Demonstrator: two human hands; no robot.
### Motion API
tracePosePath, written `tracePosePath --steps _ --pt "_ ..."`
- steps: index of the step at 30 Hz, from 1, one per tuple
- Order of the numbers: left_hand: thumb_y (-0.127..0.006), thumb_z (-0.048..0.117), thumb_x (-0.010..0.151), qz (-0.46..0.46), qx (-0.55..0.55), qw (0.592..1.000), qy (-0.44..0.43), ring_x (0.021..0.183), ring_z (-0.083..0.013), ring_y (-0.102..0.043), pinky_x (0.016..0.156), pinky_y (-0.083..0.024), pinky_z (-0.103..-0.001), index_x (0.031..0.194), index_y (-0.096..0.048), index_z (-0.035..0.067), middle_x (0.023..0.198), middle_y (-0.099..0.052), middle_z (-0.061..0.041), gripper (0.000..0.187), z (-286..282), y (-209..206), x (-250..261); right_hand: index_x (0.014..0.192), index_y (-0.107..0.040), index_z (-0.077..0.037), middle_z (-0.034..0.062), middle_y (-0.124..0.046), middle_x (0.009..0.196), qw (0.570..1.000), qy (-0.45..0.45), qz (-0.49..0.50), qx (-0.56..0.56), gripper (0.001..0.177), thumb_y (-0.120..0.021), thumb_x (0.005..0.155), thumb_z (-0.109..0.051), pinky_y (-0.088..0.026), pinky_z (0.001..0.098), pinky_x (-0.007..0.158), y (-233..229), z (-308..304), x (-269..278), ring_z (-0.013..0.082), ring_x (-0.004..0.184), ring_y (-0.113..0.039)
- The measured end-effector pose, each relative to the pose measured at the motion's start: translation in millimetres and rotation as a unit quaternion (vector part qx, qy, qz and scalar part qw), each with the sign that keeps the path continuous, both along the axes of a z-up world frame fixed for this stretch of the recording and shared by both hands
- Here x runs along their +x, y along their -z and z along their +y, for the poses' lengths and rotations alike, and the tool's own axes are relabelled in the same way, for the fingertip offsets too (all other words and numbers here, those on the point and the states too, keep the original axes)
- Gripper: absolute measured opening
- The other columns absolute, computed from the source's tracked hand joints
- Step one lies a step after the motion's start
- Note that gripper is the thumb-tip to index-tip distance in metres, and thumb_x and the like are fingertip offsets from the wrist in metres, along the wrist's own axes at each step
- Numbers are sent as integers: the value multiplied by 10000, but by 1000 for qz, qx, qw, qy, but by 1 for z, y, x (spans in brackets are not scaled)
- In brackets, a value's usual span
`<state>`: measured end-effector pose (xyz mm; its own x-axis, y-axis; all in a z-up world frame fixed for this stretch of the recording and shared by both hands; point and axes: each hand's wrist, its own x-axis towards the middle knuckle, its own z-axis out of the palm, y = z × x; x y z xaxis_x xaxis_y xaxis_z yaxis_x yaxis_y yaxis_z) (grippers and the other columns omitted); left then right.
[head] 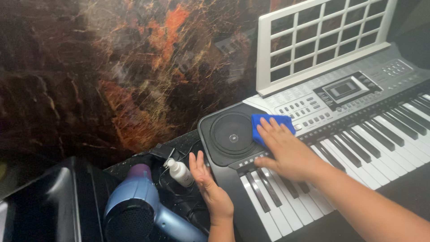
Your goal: The person wipes a printer, then cleans an electronic keyboard using a blue cloth and a spray bottle. They wipe the keys, control panel, and music stand, and also clean the countertop around the devices.
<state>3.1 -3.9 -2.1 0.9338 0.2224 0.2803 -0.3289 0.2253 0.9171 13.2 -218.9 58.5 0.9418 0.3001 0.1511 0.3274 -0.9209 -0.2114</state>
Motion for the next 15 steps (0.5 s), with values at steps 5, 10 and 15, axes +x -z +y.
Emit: tracePosePath --steps 5,10,15 --pt "-124 708 964 32 -103 993 41 1568 -362 -245 1267 -123 -459 1627 -109 88 1654 -299 -250 907 5 10 6 1559 -279 18 239 -177 1664 990 -128 48 38 935 -610 935 -594 -72 505 1206 -1 44 -35 407 1545 -78" --pt "-118 712 953 60 -172 978 102 1545 -383 -276 1258 -142 -472 1633 -136 88 1638 -323 -269 923 24 10 8 1543 -325 23 227 -244 1656 977 -205 32 44 1017 -587 876 -699 -100 542 1217 -8 86 -17 412 1549 -123" --pt "-157 692 969 68 -78 992 74 1567 -343 -245 1255 -132 -470 1626 -143 110 1652 -313 -228 877 46 -12 -12 1558 -347 42 247 -279 1671 976 -206 -15 61 1038 -540 900 -738 -140 553 1242 0 91 -29 433 1565 -161"
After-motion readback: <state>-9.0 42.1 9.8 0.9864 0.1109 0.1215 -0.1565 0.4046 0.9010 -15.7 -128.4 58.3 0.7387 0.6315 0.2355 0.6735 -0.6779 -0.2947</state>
